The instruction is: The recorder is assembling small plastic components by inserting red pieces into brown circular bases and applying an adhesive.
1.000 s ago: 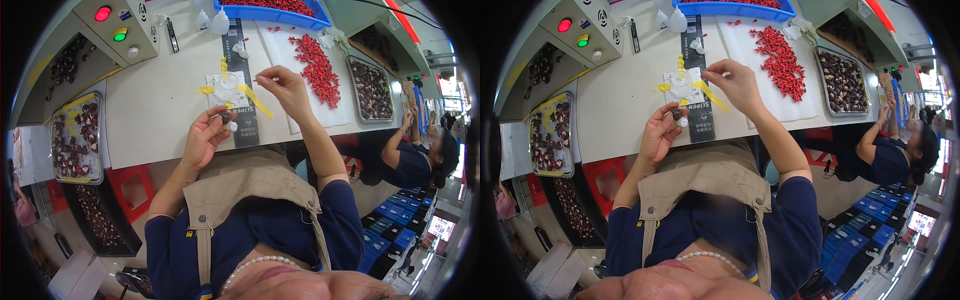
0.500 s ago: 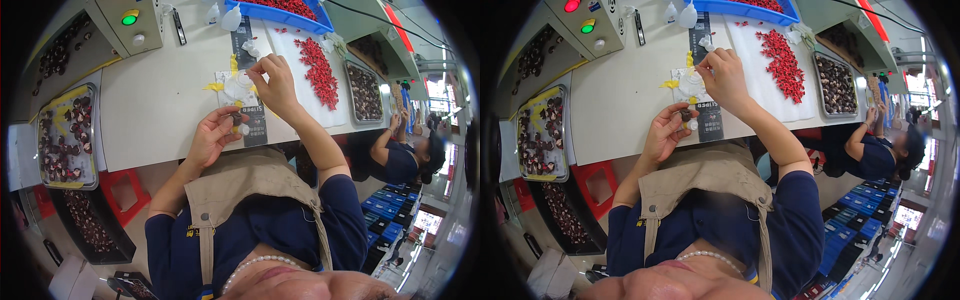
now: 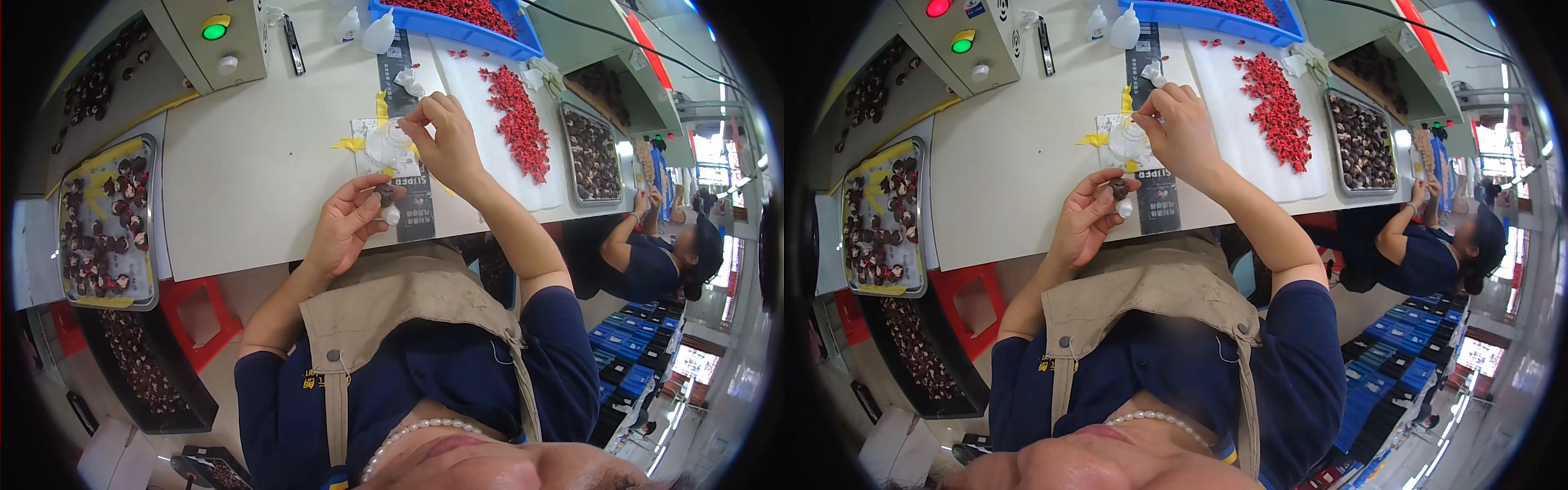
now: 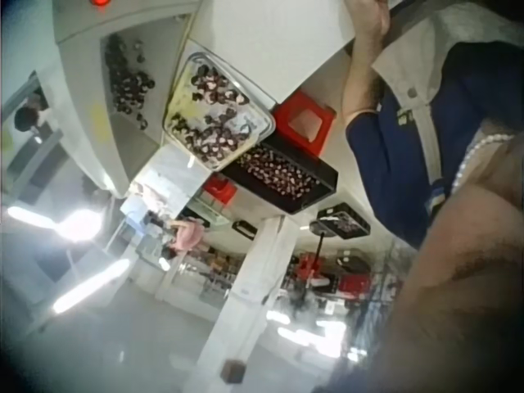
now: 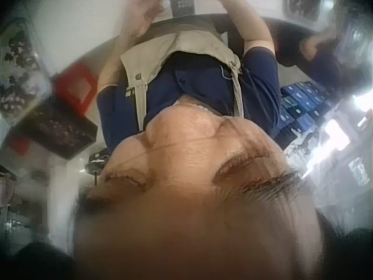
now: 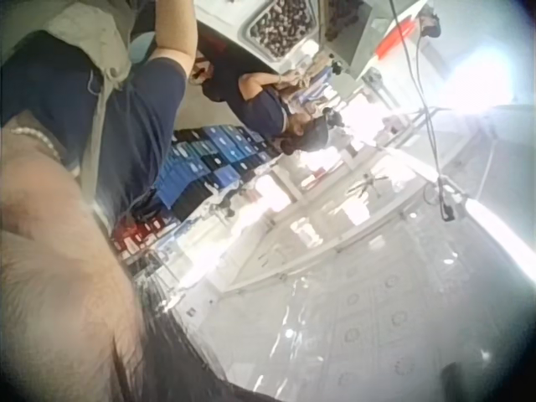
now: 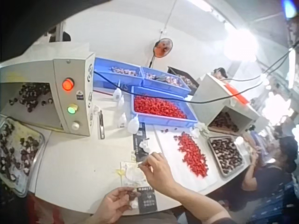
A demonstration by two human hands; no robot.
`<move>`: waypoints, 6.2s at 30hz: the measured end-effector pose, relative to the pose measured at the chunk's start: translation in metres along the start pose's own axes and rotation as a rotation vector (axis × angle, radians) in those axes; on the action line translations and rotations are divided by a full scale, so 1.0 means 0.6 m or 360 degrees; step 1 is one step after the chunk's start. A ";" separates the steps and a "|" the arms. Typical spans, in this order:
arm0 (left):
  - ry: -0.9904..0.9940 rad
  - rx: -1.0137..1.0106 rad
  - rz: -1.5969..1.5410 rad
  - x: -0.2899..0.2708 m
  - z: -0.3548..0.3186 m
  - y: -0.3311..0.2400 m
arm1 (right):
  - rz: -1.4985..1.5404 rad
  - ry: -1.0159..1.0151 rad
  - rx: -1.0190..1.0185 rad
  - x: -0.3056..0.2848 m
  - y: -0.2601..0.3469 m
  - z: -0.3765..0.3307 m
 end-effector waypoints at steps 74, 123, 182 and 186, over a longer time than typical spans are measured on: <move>-0.0093 -0.0047 0.0107 0.115 0.045 0.029 | 0.0827 -0.0308 0.0103 -0.084 -0.002 -0.137; -0.1232 0.1237 0.2675 -0.075 -0.065 -0.390 | 0.0846 -0.0036 0.0386 0.072 -0.160 0.150; 0.0893 0.1641 0.3930 0.196 0.073 -0.188 | 0.1487 -0.0065 0.0622 -0.100 -0.171 -0.125; 0.0894 0.1674 0.3938 0.196 0.073 -0.187 | 0.1486 -0.0066 0.0628 -0.102 -0.171 -0.126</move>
Point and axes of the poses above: each hand's wrist, its own z-axis towards the middle knuckle, its own x-axis out of the palm, y = z × x, the point moved 7 cm from there along z, towards the middle knuckle, and after that the axes turned 2 degrees about x, right-handed, at the moved point
